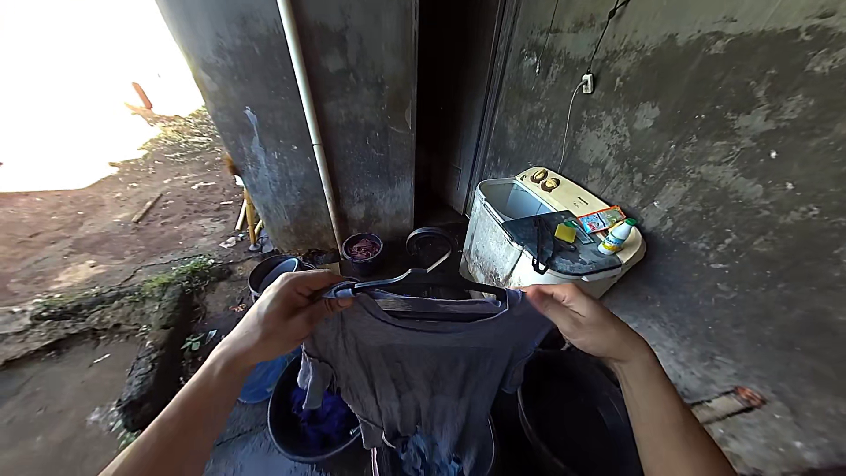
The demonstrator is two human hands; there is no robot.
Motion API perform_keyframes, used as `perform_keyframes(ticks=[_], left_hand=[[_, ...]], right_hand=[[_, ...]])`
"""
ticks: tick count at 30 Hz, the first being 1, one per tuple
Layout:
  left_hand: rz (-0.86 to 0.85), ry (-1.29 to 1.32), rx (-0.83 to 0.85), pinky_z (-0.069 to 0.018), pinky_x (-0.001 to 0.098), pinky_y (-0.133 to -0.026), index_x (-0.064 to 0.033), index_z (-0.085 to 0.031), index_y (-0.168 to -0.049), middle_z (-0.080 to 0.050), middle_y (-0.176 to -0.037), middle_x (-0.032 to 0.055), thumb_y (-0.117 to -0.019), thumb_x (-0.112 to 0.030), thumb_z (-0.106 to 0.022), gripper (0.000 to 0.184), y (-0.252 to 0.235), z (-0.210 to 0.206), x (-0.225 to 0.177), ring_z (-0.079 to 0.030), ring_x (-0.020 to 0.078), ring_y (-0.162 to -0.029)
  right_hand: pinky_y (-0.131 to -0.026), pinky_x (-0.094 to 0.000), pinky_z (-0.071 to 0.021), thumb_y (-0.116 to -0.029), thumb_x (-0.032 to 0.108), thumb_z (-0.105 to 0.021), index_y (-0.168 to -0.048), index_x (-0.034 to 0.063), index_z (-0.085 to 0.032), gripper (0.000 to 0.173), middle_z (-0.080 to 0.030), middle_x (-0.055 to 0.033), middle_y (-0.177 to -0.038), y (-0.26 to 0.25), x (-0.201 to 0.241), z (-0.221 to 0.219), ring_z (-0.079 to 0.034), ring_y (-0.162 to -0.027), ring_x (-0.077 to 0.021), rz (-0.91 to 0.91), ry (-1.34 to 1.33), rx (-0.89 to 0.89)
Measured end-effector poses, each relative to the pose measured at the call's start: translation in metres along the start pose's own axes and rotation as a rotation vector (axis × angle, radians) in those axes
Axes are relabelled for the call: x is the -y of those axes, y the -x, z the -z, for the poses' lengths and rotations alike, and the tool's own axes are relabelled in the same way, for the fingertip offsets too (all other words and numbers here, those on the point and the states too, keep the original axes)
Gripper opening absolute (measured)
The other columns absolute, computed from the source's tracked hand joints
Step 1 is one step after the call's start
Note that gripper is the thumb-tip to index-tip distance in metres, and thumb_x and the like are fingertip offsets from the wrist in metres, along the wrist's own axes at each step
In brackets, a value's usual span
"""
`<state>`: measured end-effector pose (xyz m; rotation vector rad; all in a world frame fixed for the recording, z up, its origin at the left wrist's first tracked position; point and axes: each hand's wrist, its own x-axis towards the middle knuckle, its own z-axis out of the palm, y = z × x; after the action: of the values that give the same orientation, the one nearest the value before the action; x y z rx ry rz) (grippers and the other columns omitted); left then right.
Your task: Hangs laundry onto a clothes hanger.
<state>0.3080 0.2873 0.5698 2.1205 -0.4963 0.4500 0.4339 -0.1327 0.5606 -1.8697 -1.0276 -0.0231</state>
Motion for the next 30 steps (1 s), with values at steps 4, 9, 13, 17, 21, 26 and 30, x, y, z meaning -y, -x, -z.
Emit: perform_keyframes(ticks=[4, 9, 13, 17, 21, 26, 30], left_hand=[[0.068, 0.064, 0.06, -0.0528, 0.0152, -0.066, -0.0178, -0.076, -0.097, -0.071, -0.083, -0.0094, -0.0937, -0.027, -0.072, 0.011, 0.006, 0.007, 0.002, -0.063, -0.0023, -0.071], [0.071, 0.127, 0.079, -0.0555, 0.0165, -0.071, -0.0146, -0.076, -0.101, -0.073, -0.087, -0.0076, -0.0941, -0.02, -0.071, 0.01, 0.014, 0.008, 0.0, -0.066, -0.0013, -0.076], [0.034, 0.059, 0.08, -0.053, 0.0165, -0.067, -0.014, -0.075, -0.098, -0.07, -0.082, -0.0086, -0.0956, -0.019, -0.068, 0.01, 0.007, 0.004, -0.009, -0.062, -0.0024, -0.071], [-0.009, 0.02, 0.188, -0.0512, 0.018, -0.063, -0.0112, -0.076, -0.1, -0.069, -0.081, -0.0067, -0.0963, -0.018, -0.07, 0.01, -0.008, -0.015, -0.022, -0.06, -0.0009, -0.069], [0.118, -0.098, 0.178, -0.0606, 0.0237, -0.071, -0.0148, -0.078, -0.103, -0.075, -0.087, -0.0055, -0.0887, -0.016, -0.078, 0.014, -0.001, 0.017, -0.023, -0.07, 0.0031, -0.077], [0.12, -0.268, 0.155, -0.0585, 0.0256, -0.067, -0.0138, -0.079, -0.097, -0.075, -0.084, -0.0051, -0.0896, -0.008, -0.075, 0.01, 0.002, 0.047, -0.019, -0.068, 0.0036, -0.071], [0.059, 0.072, -0.14, -0.0578, 0.0237, -0.067, -0.0052, -0.072, -0.107, -0.074, -0.09, 0.0013, -0.0974, -0.004, -0.06, 0.016, -0.004, 0.024, -0.013, -0.068, 0.0064, -0.075]], right_hand=[[-0.071, -0.0195, -0.0574, -0.0952, 0.018, -0.071, -0.094, 0.0081, -0.076, 0.011, -0.073, 0.0047, -0.08, 0.003, 0.003, -0.005, -0.067, -0.073, -0.001, -0.141, -0.398, 0.075], [-0.07, -0.0202, -0.0587, -0.0784, 0.014, -0.085, -0.094, 0.0081, -0.07, 0.022, -0.071, 0.0018, -0.082, 0.006, 0.005, -0.025, -0.068, -0.074, -0.0046, -0.106, -0.211, -0.201], [-0.091, -0.0474, -0.0512, -0.0685, 0.058, -0.086, -0.121, 0.0083, -0.064, 0.075, -0.066, -0.0056, -0.11, 0.0, 0.032, -0.023, -0.062, -0.101, -0.0198, -0.075, 0.361, -0.13], [-0.079, -0.0345, -0.0604, -0.093, 0.058, -0.067, -0.125, 0.011, -0.068, 0.057, -0.073, 0.0012, -0.098, -0.031, 0.077, -0.052, -0.07, -0.088, -0.0093, -0.042, 0.311, -0.004], [-0.053, -0.0154, -0.0455, -0.1032, 0.029, -0.061, -0.096, 0.0135, -0.073, 0.02, -0.064, 0.0089, -0.07, -0.044, 0.064, -0.05, -0.054, -0.058, 0.0001, 0.091, 0.064, -0.059], [-0.059, -0.0126, -0.0499, -0.1021, 0.032, -0.063, -0.101, 0.0128, -0.074, 0.022, -0.065, 0.0097, -0.073, -0.041, 0.064, -0.051, -0.058, -0.064, 0.003, 0.195, 0.1, 0.017], [-0.063, -0.0124, -0.0502, -0.1032, 0.039, -0.06, -0.104, 0.0161, -0.073, 0.026, -0.066, 0.011, -0.076, -0.046, 0.07, -0.06, -0.059, -0.067, 0.006, 0.223, 0.257, 0.013]])
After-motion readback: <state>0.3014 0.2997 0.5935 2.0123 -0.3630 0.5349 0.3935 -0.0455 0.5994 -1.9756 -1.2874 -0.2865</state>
